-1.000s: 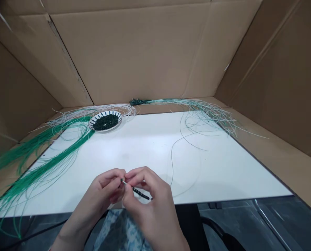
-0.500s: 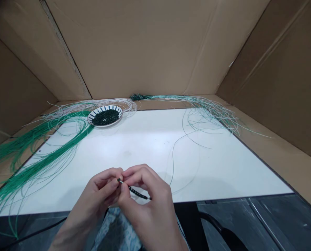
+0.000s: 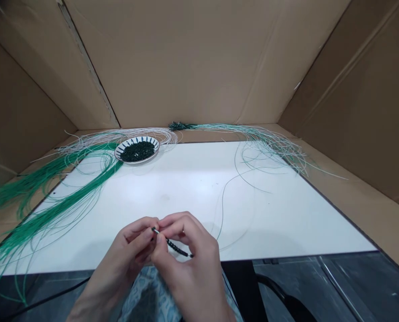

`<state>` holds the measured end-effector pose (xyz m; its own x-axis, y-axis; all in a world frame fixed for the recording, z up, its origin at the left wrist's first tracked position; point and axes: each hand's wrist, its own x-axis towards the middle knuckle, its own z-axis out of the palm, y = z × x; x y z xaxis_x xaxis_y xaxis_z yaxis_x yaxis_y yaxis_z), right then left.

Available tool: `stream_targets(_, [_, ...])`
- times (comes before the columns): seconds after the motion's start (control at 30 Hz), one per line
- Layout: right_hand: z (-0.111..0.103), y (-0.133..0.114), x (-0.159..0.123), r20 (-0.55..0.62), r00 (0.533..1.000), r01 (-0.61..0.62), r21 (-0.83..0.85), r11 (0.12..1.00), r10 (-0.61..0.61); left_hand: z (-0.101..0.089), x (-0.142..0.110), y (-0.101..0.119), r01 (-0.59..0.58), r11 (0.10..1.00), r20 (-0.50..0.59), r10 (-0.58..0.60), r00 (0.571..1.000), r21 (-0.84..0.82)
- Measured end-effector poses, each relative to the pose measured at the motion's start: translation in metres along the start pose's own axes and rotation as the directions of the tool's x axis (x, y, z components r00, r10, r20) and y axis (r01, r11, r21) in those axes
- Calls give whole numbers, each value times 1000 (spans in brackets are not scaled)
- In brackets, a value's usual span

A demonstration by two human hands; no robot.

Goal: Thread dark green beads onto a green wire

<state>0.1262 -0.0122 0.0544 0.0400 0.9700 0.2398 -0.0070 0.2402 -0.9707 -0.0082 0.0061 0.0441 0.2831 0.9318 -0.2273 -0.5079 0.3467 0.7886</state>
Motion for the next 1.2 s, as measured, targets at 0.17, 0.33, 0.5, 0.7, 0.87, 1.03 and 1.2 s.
stream_targets(0.17, [0, 4, -3, -25, 1000, 0, 45, 999, 1, 7, -4, -1, -5, 999, -157, 13, 988, 51])
stream_targets(0.33, [1, 4, -3, -19, 999, -31, 88, 996, 33, 11, -6, 0, 15, 996, -201, 4, 980, 92])
stream_targets(0.5, [2, 4, -3, -26, 999, -43, 108, 993, 46, 12, -6, 2, 8, 996, -202, 11, 979, 92])
stream_targets(0.7, [2, 2, -3, -27, 999, -36, 82, 996, 39, 9, -7, 1, -3, 995, -174, 20, 985, 101])
stream_targets(0.87, [3, -1, -4, -45, 999, 4, 18, 1000, -3, 7, -7, 0, -3, 994, -169, 21, 985, 109])
stream_targets(1.03, [1, -3, -5, -38, 999, 34, -32, 999, -35, 7, -7, 1, 5, 993, -181, 17, 983, 117])
stream_targets(1.2, [-1, -3, -4, -6, 1000, 22, -50, 998, -23, 9, -7, 2, 20, 993, -198, 3, 980, 114])
